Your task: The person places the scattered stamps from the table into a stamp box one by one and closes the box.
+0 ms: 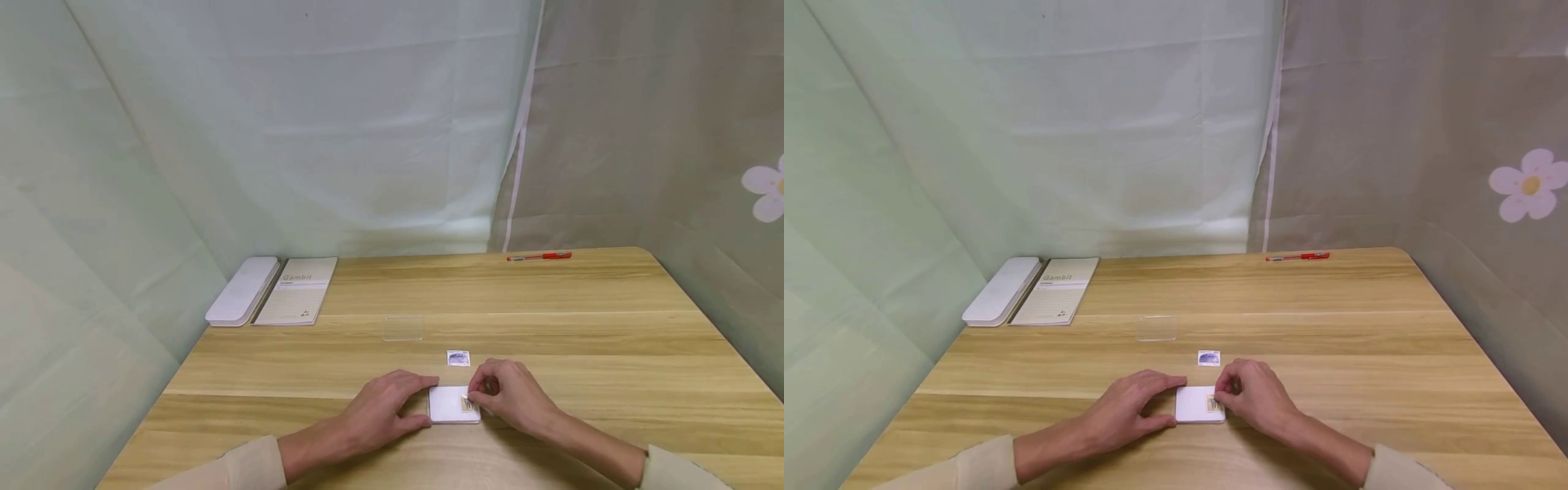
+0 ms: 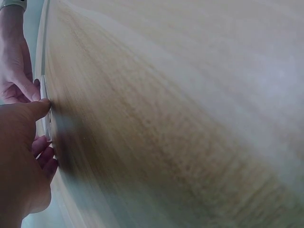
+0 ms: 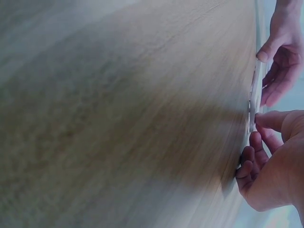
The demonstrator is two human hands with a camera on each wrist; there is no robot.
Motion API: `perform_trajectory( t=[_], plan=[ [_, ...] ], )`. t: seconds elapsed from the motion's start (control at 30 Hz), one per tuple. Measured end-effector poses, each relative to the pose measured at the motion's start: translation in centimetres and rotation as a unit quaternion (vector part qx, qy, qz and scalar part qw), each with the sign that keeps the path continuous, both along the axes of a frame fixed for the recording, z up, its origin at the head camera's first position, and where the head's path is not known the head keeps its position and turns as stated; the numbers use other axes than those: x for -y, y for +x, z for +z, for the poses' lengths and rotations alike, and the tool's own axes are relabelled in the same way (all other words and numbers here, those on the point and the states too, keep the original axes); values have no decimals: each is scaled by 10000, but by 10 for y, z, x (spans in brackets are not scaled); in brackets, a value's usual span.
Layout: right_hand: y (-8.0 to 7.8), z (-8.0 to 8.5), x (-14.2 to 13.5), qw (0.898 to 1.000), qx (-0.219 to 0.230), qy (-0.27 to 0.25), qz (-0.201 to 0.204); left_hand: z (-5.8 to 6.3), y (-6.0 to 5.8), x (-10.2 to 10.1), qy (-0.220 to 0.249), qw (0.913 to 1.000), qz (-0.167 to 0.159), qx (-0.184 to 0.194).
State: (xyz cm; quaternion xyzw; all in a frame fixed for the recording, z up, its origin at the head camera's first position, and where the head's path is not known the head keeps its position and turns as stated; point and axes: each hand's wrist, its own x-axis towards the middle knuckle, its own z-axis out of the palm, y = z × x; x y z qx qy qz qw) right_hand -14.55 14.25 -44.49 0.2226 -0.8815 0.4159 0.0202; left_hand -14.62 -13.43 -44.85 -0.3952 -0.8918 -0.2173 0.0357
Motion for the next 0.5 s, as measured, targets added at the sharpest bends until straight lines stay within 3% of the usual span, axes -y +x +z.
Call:
perform_trajectory(
  t=[0.5],
  plan=[
    [0, 1, 1, 10000, 47, 2, 4, 0, 1, 0, -57, 10000, 31, 64]
  ],
)
